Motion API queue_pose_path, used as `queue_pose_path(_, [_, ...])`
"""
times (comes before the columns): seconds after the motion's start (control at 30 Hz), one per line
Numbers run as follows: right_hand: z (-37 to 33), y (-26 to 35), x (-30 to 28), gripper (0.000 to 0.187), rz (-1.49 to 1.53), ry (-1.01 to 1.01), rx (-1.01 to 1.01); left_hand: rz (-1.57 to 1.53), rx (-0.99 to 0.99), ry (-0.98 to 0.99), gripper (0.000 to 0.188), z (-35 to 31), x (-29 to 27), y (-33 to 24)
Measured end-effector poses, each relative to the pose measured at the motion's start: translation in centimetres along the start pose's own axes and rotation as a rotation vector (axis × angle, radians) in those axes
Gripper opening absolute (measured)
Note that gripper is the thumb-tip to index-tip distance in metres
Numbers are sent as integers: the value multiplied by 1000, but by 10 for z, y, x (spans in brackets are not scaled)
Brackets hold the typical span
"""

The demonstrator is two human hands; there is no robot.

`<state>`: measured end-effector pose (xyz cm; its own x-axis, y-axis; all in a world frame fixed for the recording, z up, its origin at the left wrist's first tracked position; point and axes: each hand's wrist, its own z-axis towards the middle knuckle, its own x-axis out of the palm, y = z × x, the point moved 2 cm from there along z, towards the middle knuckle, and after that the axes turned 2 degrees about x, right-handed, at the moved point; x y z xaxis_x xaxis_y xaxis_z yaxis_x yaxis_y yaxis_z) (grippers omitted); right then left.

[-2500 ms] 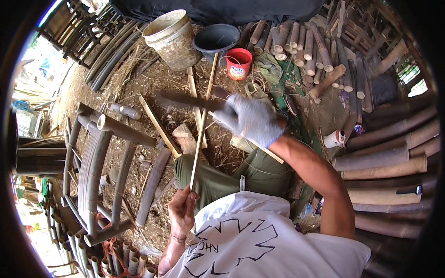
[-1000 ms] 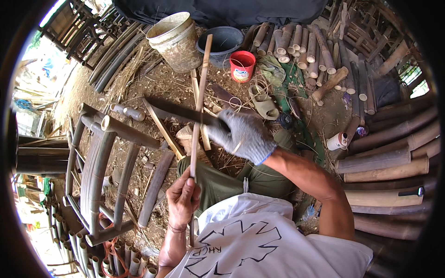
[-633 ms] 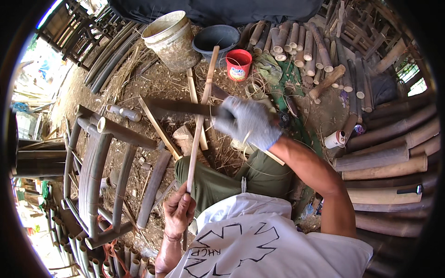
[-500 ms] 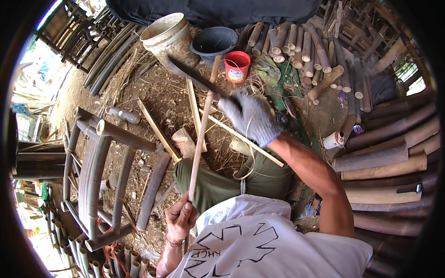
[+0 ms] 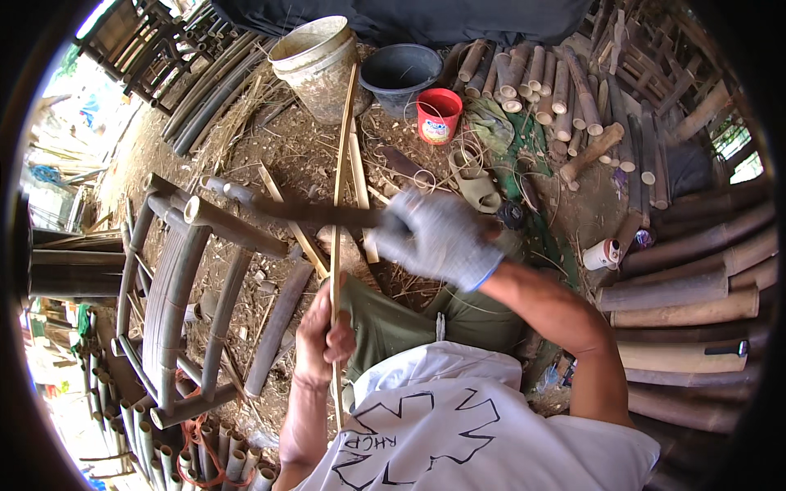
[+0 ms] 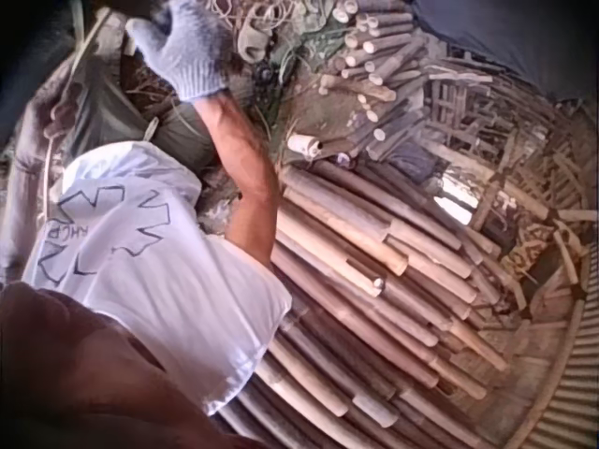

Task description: The person uses a large blade to shave and smooth bamboo strips, testing their fit by inserting them into holes in a bamboo furniture frame and occasionally sharpening the ends.

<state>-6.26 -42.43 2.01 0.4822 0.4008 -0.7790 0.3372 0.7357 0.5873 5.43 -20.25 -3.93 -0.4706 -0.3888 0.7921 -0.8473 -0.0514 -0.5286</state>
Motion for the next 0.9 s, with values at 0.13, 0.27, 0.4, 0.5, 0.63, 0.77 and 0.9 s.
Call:
queue_pose_path(0.13, [-20, 24, 38, 48, -90, 80, -180, -128, -81, -81, 33, 19, 15, -4])
queue_pose_path(0.27, [-10, 10, 34, 48, -209, 15, -183, -65, -47, 10, 45, 13, 21, -3])
queue_pose_path(0.4, [13, -11, 4, 41, -85, 25, 106, -10, -117, 34, 49, -10, 16, 4])
queue_pose_path(0.5, [32, -45, -24, 39, -114, -200, 263, 50, -194, 22, 49, -47, -2, 14])
queue_pose_path(0.63, [27, -42, -32, 41, -32, -46, 229, 95, -154, -15, 47, -59, -9, 17])
queue_pose_path(0.77, [22, -47, -19, 52, -191, -105, 92, 101, -156, -27, 46, -61, -10, 17])
queue_pose_path(0.9, [41, -86, -54, 58, -31, -329, 241, 224, -104, 78, 45, -90, -27, 31])
